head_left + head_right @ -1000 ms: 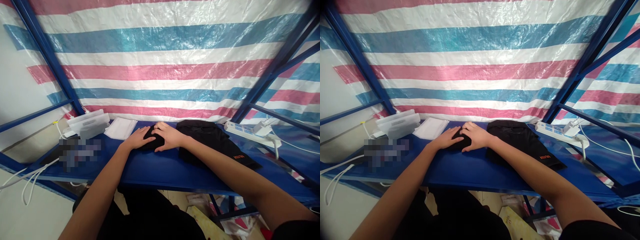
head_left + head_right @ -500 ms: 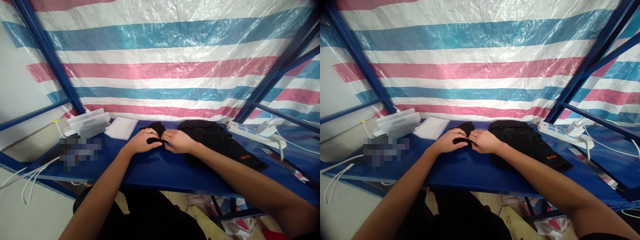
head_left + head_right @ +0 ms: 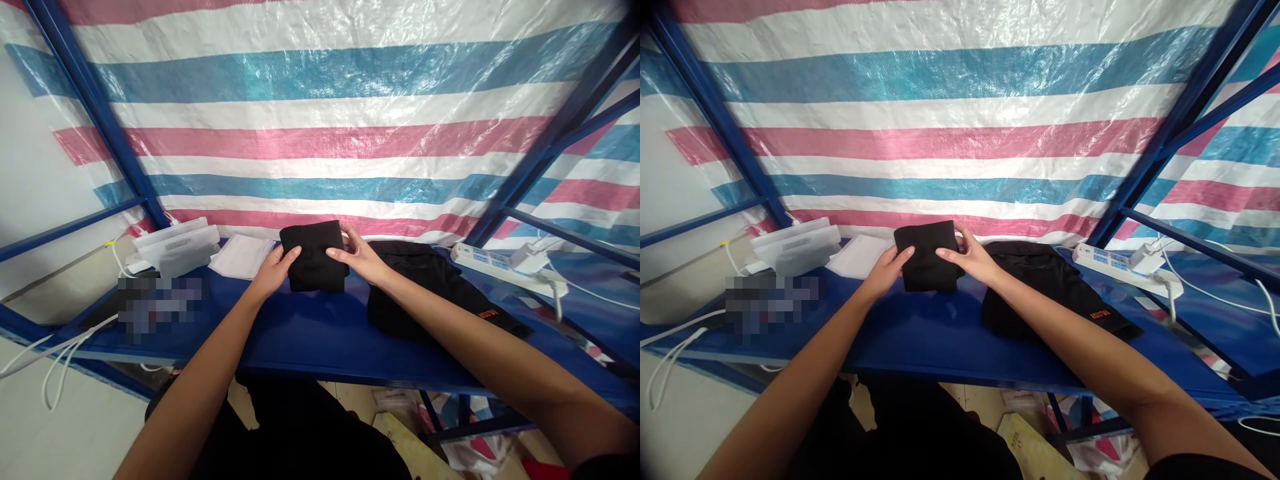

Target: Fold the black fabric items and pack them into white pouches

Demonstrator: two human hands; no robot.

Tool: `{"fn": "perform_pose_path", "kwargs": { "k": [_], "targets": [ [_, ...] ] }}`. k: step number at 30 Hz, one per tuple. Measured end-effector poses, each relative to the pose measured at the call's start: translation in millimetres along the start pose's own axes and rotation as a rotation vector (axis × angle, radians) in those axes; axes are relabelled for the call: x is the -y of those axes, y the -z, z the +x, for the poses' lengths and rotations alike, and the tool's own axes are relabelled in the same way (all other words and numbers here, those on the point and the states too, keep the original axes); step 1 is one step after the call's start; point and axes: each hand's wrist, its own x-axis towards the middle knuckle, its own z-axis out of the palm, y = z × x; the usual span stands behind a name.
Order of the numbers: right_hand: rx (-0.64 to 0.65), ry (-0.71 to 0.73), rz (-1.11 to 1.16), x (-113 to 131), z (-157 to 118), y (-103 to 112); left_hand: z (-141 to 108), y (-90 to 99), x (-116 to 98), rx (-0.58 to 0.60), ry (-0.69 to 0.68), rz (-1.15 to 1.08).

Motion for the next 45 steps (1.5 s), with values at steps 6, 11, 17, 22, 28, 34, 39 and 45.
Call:
{"fn": "perform_pose_path", "kwargs": {
  "k": [6,11,17,22,28,34,39,45],
  "targets": [
    [-0.003,-0.313,-0.147,-27.2,-5.7,4.3,1.7,5.3,12.4,0.022,0.278,0.001],
    [-0.02,-0.033,-0.658,-40.5,-6.1,8.8,2.2,9.7,20.4,-0.014,0.229,0.345],
    [0.354,0.505,-0.94,-9.2,-18.2,10.5,-2.2,4.7,16.5,-0.168,-0.275,0.861],
    [0.549,0.544,-0.994,-12.1,-24.5,9.3,-9.0,-1.9,-1.1,0.269,-0.515,0.854],
    [0.482,0.624,-1.1,-30.0,-20.8,4.9,-14.4,-5.1,-5.9,0.41,-0.472,0.958],
    [0.364,0.421,-0.894,-30.7,-5.0,7.5,-15.4,-5.7,-6.0,0.367,-0.408,0.992],
    [0.322,0.167,-0.661,-31.6,2.8,13.3,-17.9,-5.2,-11.6,0.382,-0.39,0.937],
    [0.317,0.161,-0.577,-39.7,8.9,20.6,-20.8,0.2,-17.8,0.424,-0.422,0.89]
  ]
}}
